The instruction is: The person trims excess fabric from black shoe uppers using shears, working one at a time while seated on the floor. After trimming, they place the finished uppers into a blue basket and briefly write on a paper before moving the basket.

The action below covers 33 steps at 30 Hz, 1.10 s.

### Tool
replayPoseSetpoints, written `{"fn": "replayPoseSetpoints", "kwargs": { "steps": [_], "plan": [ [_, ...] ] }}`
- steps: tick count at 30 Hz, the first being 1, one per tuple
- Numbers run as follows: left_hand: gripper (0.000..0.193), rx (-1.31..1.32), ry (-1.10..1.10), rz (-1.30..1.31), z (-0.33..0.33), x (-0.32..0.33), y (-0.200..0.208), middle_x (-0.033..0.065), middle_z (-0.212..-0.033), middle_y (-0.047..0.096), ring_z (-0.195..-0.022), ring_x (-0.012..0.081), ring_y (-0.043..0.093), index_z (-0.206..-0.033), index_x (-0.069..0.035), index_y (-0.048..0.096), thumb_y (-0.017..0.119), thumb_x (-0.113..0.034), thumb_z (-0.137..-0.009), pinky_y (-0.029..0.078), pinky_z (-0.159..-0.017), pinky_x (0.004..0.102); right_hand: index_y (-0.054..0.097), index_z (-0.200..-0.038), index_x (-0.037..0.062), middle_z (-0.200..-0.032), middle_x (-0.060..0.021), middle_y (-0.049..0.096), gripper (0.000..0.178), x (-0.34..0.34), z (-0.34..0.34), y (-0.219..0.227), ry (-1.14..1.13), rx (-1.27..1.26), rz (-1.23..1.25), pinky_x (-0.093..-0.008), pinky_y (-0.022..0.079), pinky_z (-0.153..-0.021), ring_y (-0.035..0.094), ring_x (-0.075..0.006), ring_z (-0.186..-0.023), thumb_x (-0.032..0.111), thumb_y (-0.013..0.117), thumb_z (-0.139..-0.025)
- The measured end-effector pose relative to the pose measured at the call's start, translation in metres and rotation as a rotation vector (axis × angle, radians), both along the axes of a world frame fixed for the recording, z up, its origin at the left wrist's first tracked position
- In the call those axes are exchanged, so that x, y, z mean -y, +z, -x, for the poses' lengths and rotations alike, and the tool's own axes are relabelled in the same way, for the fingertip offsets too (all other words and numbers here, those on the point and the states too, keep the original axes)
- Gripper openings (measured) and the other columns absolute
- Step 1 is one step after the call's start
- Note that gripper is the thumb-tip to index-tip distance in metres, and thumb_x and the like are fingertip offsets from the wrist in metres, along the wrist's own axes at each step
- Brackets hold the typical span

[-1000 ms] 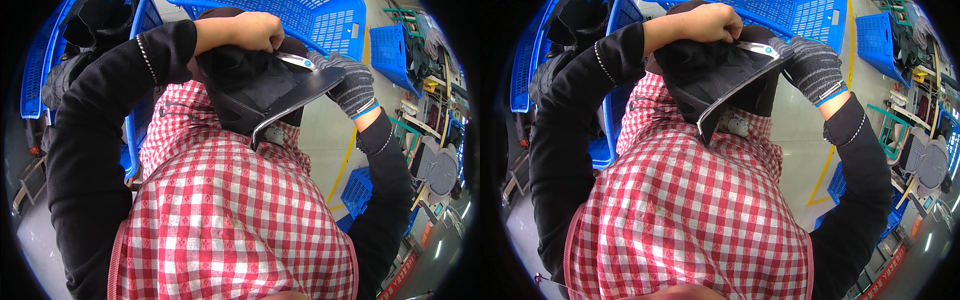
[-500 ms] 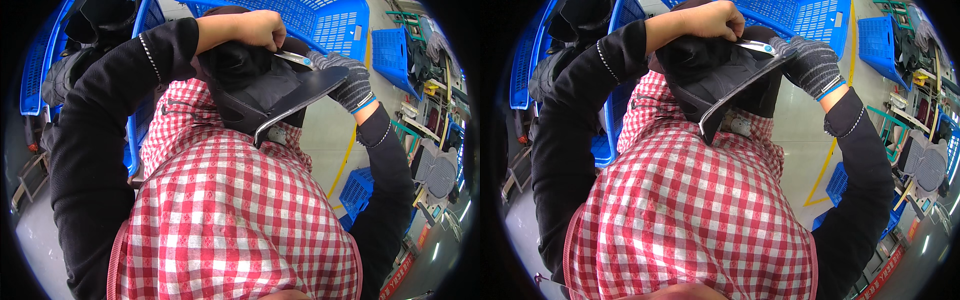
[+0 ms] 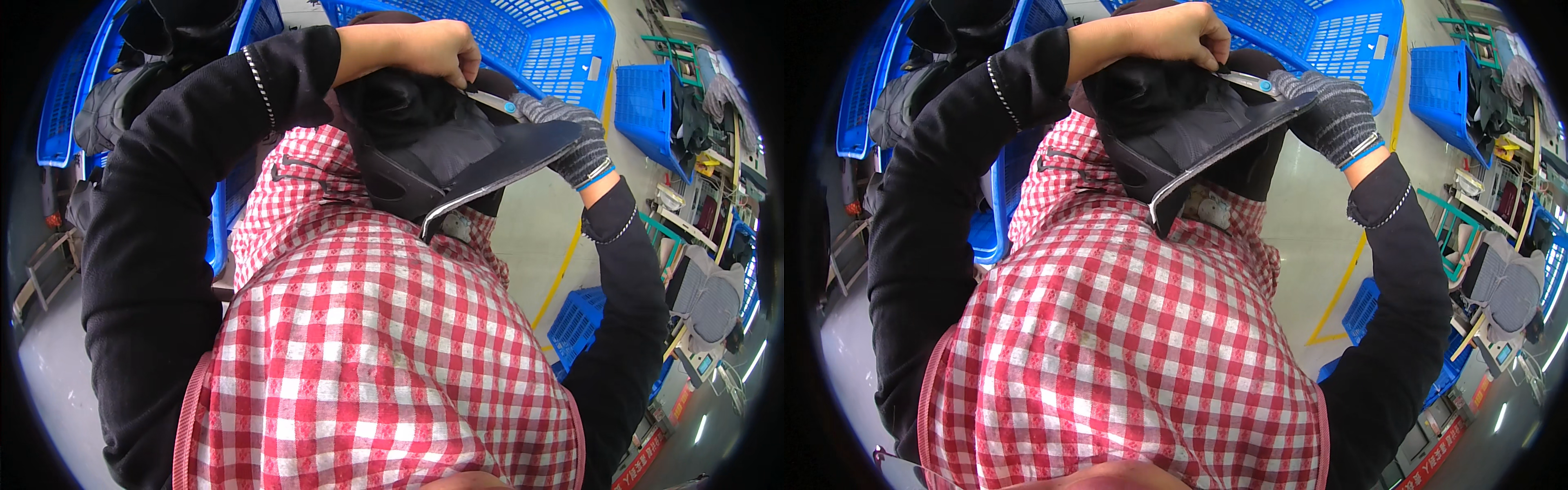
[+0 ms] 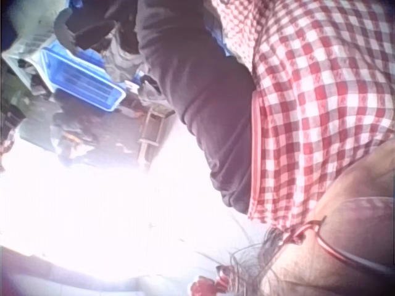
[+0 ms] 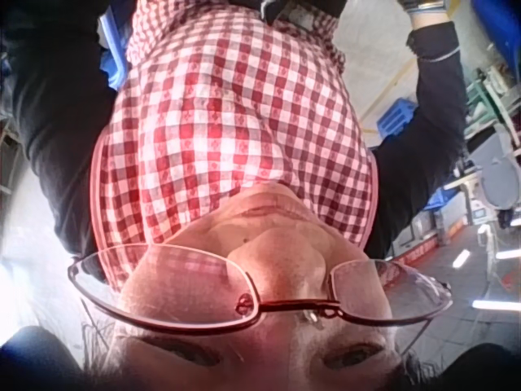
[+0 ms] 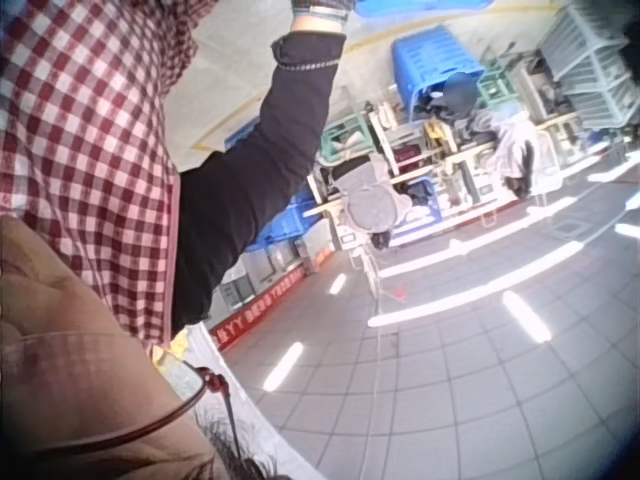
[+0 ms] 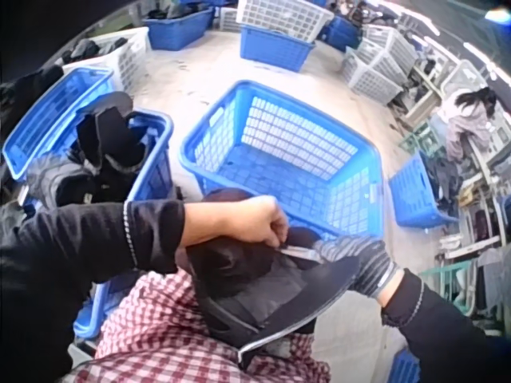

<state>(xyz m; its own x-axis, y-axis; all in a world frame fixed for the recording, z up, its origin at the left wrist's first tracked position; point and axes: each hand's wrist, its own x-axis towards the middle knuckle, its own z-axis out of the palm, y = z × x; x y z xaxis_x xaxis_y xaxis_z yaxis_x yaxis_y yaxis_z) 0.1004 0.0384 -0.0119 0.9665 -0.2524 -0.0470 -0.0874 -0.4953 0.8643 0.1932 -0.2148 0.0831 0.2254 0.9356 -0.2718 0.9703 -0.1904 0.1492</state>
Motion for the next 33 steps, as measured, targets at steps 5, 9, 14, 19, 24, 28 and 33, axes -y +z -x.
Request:
{"fn": "replayPoseSetpoints", "kwargs": {
  "steps": [5, 9, 14, 19, 24, 28, 33],
  "plan": [
    [0.022, 0.011, -0.007, -0.002, 0.003, 0.005, 0.009, 0.0098, -0.089, 0.075, -0.082, 0.0225, 0.071, -0.097, -0.004, 0.078, 0.082, -0.008, -0.076, 0.057, -0.075, 0.0344, 0.067, -0.128, 0.0210, -0.096, -0.0143, 0.072, 0.035, -0.006, 0.004, 0.002, -0.008, 0.002, -0.009, -0.0448, 0.057, -0.071, 0.072, -0.0334, -0.086, 0.031, 0.060, -0.096],
    [0.017, -0.072, 0.170, 0.273, 0.005, 0.000, 0.030, 0.0062, -0.086, 0.073, -0.078, 0.0181, 0.068, -0.097, -0.004, 0.079, 0.080, -0.009, -0.081, 0.056, -0.071, 0.0314, 0.068, -0.128, 0.0211, -0.102, -0.0139, 0.073, 0.035, 0.001, 0.002, 0.000, -0.032, -0.040, 0.031, -0.0430, 0.057, -0.074, 0.072, -0.0321, -0.090, 0.031, 0.061, -0.095],
    [0.037, -0.101, 0.357, 0.280, 0.014, -0.034, 0.022, 0.0079, -0.103, 0.070, -0.094, 0.0163, 0.065, -0.121, 0.000, 0.066, 0.074, -0.024, -0.094, 0.054, -0.080, 0.0306, 0.065, -0.132, 0.0157, -0.117, -0.0134, 0.073, 0.042, 0.038, -0.011, -0.028, -0.054, -0.209, -0.193, -0.0406, 0.057, -0.083, 0.071, -0.0303, -0.101, 0.026, 0.068, -0.092],
    [0.053, 0.135, 0.210, 0.067, 0.052, -0.058, 0.018, 0.0134, -0.119, 0.071, -0.111, 0.0256, 0.068, -0.126, 0.000, 0.065, 0.084, -0.026, -0.083, 0.052, -0.098, 0.0381, 0.064, -0.129, 0.0102, -0.118, -0.0144, 0.071, 0.038, 0.072, -0.015, -0.044, -0.624, -0.528, -0.423, -0.0388, 0.055, -0.091, 0.070, -0.0314, -0.106, 0.017, 0.071, -0.092],
    [0.024, 0.511, 0.769, 0.359, 0.078, -0.085, 0.093, 0.0009, -0.095, 0.069, -0.086, 0.0089, 0.063, -0.113, 0.001, 0.065, 0.073, 0.001, -0.090, 0.053, -0.079, 0.0243, 0.065, -0.119, 0.0087, -0.081, -0.0028, 0.064, 0.024, 0.060, -0.017, 0.025, -1.015, -1.028, -1.151, -0.0226, 0.040, -0.053, 0.053, -0.0071, -0.059, 0.014, 0.070, -0.096],
    [0.044, 0.849, 0.761, -0.368, 0.091, -0.044, 0.101, 0.0071, -0.094, 0.066, -0.090, 0.0294, 0.067, -0.105, -0.010, 0.067, 0.086, -0.007, -0.065, 0.055, -0.077, 0.0397, 0.057, -0.116, 0.0057, -0.083, -0.0058, 0.062, 0.028, 0.016, 0.017, 0.061, -0.849, -1.243, -1.303, -0.0286, 0.047, -0.057, 0.054, -0.0123, -0.060, 0.016, 0.072, -0.095],
    [0.054, 0.709, 0.565, -0.282, 0.124, 0.049, 0.079, 0.0091, -0.094, 0.059, -0.089, 0.0319, 0.061, -0.107, -0.011, 0.064, 0.087, -0.008, -0.058, 0.053, -0.075, 0.0415, 0.059, -0.123, 0.0036, -0.102, -0.0089, 0.066, 0.031, -0.045, 0.090, -0.007, -0.877, -1.792, -1.184, -0.0318, 0.058, -0.079, 0.068, -0.0194, -0.091, 0.011, 0.069, -0.095]
  ]
}}
